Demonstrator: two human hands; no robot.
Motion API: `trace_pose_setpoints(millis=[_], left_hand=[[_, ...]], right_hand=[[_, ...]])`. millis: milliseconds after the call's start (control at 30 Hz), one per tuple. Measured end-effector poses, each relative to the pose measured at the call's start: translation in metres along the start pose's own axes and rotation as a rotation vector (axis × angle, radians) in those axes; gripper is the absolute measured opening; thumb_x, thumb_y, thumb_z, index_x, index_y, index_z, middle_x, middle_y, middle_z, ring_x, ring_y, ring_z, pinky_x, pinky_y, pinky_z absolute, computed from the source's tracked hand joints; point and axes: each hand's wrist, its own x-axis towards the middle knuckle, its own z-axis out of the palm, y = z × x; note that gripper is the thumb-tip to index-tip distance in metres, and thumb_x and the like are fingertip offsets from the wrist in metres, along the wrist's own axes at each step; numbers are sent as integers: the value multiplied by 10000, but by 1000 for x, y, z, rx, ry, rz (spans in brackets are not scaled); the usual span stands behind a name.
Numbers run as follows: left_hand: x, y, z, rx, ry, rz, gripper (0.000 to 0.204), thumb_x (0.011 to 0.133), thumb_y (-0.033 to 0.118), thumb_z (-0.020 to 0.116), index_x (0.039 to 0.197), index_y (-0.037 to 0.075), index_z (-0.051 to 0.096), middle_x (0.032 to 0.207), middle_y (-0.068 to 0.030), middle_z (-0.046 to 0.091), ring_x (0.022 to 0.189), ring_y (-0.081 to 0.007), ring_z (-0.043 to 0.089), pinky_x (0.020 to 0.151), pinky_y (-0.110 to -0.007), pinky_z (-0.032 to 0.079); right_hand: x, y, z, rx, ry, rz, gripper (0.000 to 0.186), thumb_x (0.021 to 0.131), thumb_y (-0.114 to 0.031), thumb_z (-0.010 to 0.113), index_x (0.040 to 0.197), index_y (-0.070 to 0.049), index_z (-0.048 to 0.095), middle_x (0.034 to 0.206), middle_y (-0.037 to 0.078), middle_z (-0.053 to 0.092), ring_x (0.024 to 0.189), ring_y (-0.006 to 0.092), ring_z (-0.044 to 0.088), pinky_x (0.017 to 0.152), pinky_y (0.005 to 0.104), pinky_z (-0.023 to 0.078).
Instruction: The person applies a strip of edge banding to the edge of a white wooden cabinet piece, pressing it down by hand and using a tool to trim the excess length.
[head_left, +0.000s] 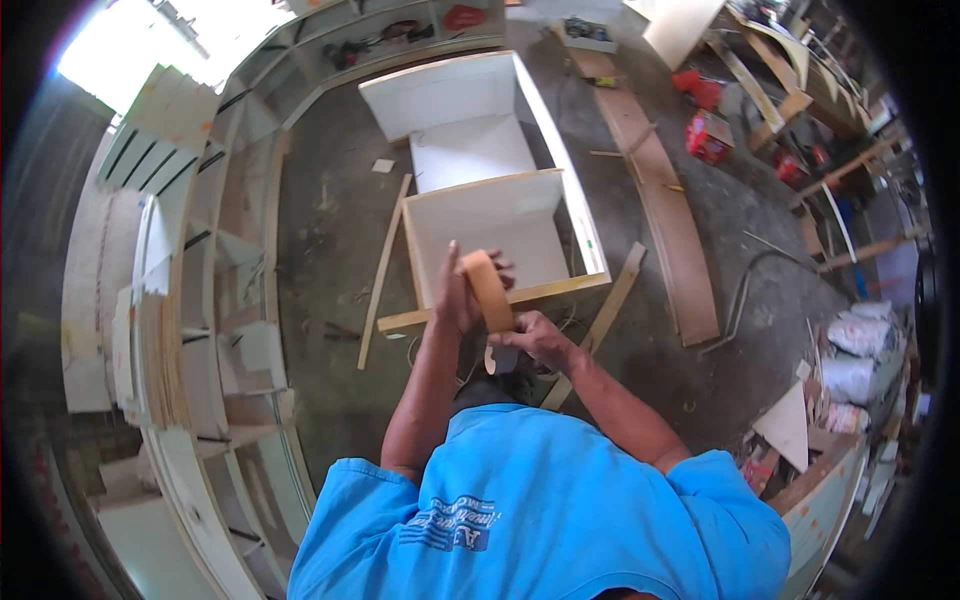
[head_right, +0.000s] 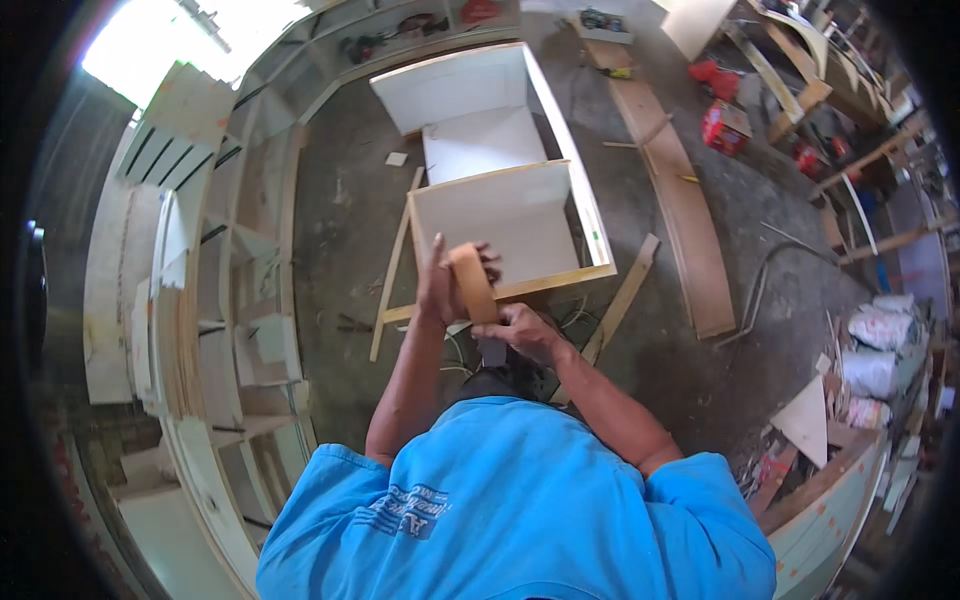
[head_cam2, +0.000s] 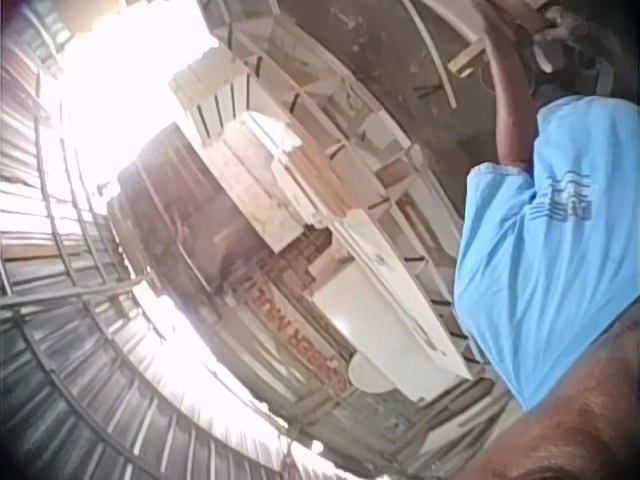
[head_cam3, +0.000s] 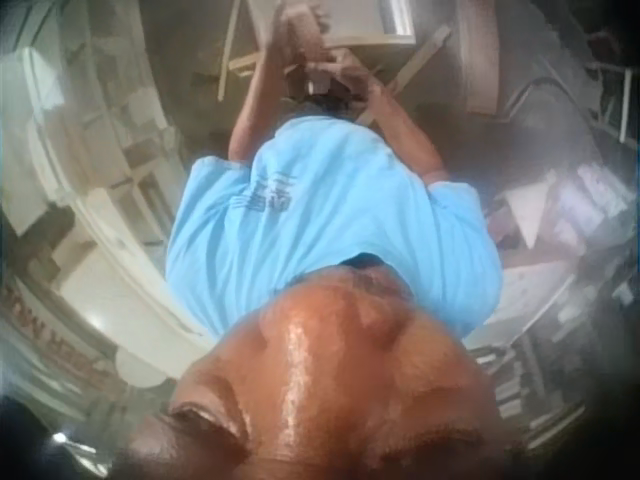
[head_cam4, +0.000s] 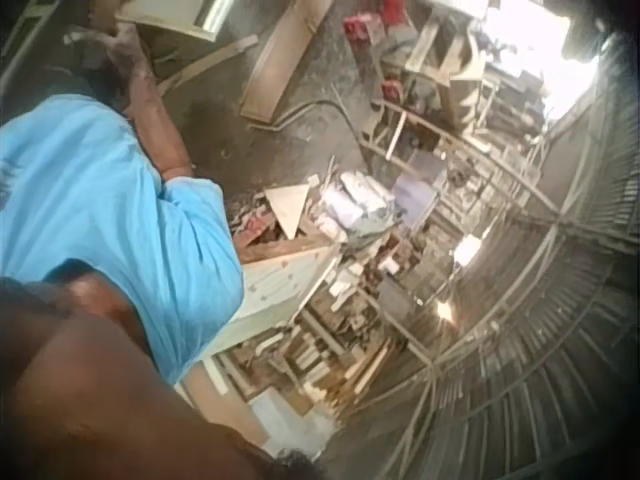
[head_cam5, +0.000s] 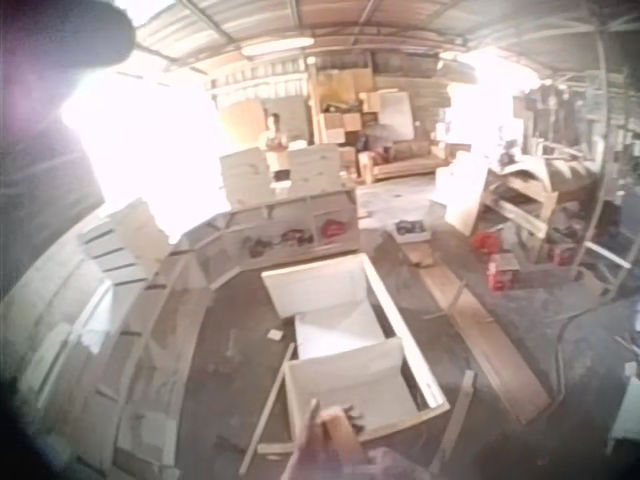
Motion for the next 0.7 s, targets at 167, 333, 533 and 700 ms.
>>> trace_pose_setpoints(millis=[167, 333, 533, 700], left_hand=[[-45, -44, -30, 556, 7, -450, 855, 926, 744, 204, 1089, 30, 647, 919, -64, 645, 858, -164, 587, 799, -304, 473], [-105, -55, -53, 1119, -103, -500, 606, 925, 598, 511, 962, 19, 688, 851, -32, 658, 834, -114, 590, 766, -309, 474], [-134, -13, -105, 1121, -46, -559, 469, 825, 478, 748, 875, 15, 698, 745, 3, 631, 678, -90, 570, 611, -263, 459], [-144, 17, -185, 1468, -10, -781, 500, 737, 483, 816, 883, 14, 725, 684, -19, 664, 640, -93, 594, 607, -256, 453]], right_hand=[[-26, 16, 14, 836, 149, -77, 321, 954, -129, 578, 1265, -49, 573, 1079, 77, 651, 975, 174, 630, 883, 365, 521], [-27, 18, -29, 1059, 345, -364, 505, 932, -164, 594, 1404, -92, 428, 1090, 111, 608, 964, 236, 629, 898, 399, 516], [-25, 41, -91, 953, 659, -338, 464, 942, -145, 554, 1374, -45, 419, 1051, 141, 633, 968, 249, 642, 901, 390, 510], [-28, 79, -142, 628, 994, -332, 365, 937, -103, 541, 1279, 5, 476, 1014, 148, 658, 916, 230, 659, 835, 362, 540]])
